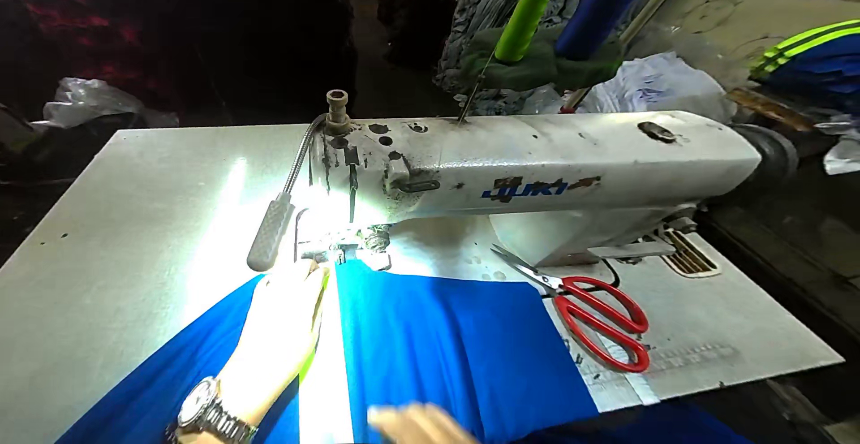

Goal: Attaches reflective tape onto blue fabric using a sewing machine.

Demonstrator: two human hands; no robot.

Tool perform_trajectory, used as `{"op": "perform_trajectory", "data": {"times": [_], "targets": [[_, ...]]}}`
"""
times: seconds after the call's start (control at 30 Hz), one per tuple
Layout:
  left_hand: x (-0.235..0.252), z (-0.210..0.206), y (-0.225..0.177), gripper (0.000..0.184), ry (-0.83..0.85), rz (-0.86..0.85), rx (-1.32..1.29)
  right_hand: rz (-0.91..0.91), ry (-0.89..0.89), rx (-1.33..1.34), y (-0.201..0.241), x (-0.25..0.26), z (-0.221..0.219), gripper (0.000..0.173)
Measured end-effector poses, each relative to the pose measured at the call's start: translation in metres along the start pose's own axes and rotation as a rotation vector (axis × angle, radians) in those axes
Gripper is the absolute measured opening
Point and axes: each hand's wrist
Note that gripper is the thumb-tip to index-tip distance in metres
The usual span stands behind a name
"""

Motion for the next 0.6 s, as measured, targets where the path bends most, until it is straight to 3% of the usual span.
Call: {"op": "perform_trajectory", "data": {"times": [0.07, 0.17, 0.3, 0.6], "targets": [[-0.008, 0.000, 0.002, 0.041, 0.021, -0.001, -0.056, 0.012, -0.130, -0.131, -0.020, 0.026, -0.001, 0.045], [-0.011, 0.000, 0.005, 0.045, 0.047, 0.012, -0.080, -0.012, -0.138, -0.379, -0.069, 0.047, -0.021, 0.069], [-0.008, -0.004, -0.001, 0.043, 0.040, 0.017, -0.077, 0.009, -0.148, -0.456, -0.097, 0.042, -0.016, 0.070], [-0.004, -0.010, 0.000, 0.044, -0.005, 0.020, -0.089, 0.012, -0.143, -0.487, -0.100, 0.044, -0.015, 0.072]]}}
Point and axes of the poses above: each hand's wrist, its own x-axis towards the middle knuckle, its own z-axis out of the back of the hand, y = z × x, and after that the axes turned 3 degrees about -x, right-handed
